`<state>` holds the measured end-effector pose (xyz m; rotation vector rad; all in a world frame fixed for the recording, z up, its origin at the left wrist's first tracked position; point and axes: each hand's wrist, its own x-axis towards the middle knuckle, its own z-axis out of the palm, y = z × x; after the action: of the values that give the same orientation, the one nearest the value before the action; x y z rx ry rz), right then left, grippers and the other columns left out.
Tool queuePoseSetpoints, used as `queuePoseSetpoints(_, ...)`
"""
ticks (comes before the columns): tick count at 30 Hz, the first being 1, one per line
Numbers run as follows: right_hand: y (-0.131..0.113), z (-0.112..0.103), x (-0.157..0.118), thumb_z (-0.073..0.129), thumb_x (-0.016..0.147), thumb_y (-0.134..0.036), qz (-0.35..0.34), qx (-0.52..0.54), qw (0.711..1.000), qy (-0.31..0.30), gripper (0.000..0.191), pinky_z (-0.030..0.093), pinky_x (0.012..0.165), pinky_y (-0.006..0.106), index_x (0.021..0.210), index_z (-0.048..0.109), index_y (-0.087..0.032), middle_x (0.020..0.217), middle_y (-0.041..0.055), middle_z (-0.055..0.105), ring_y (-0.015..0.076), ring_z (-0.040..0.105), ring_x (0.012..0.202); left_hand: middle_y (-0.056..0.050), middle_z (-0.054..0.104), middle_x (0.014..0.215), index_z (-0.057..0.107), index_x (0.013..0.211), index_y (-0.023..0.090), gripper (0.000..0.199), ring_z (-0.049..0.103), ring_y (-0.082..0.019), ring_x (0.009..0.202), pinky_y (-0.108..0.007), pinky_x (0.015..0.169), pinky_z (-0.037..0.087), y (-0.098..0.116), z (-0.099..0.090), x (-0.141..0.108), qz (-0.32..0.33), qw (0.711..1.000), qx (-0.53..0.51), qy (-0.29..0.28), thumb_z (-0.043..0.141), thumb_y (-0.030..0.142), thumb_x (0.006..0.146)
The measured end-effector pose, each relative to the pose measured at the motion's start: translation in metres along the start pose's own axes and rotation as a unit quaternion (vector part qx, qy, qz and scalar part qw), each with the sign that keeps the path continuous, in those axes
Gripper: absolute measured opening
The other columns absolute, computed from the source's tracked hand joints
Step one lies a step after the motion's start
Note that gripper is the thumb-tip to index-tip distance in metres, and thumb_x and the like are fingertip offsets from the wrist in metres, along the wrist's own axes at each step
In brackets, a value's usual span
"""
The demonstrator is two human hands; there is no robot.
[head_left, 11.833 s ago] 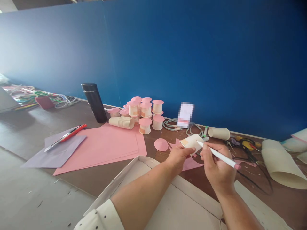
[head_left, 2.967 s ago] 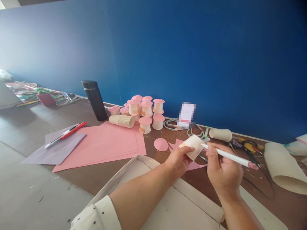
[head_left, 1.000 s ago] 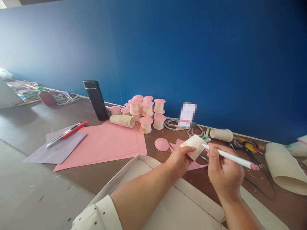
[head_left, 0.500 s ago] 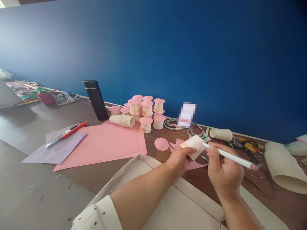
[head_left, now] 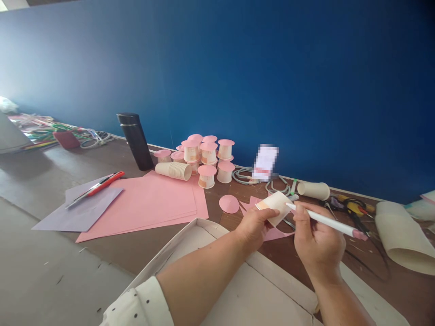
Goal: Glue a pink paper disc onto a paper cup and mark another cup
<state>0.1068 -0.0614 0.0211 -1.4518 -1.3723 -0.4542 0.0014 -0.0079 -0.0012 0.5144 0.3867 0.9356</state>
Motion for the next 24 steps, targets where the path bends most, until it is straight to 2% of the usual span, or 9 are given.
queuePoseSetpoints(16,-0.0017,0.0002,0.0003,0.053,0.089,-0.033,-0.001,-0.001,1.0,-0.01,0.024,0.048,0.064,0.027,0.091,0.066,-0.014,0.078,0.0084,0.069,0.0183,0.064,0.069,-0.01,0.069,0.099,0.068,0.101,0.011,0.043,0.06,-0.023,0.094,-0.034,0.088,0.043,0.0021,0.0021,-0.0019,0.002,1.0,0.001,0.003,0.074,0.016,0.058)
queuePoseSetpoints(24,-0.0024,0.0004,0.0001,0.053,0.089,-0.032,-0.007,-0.006,1.0,-0.013,0.022,0.047,0.064,0.026,0.091,0.066,-0.014,0.078,0.0078,0.069,0.017,0.064,0.069,-0.009,0.069,0.097,0.069,0.101,0.011,0.043,0.06,-0.019,0.088,-0.032,0.088,0.043,0.0027,0.0031,-0.0031,-0.004,1.0,-0.01,0.018,0.074,0.014,0.059)
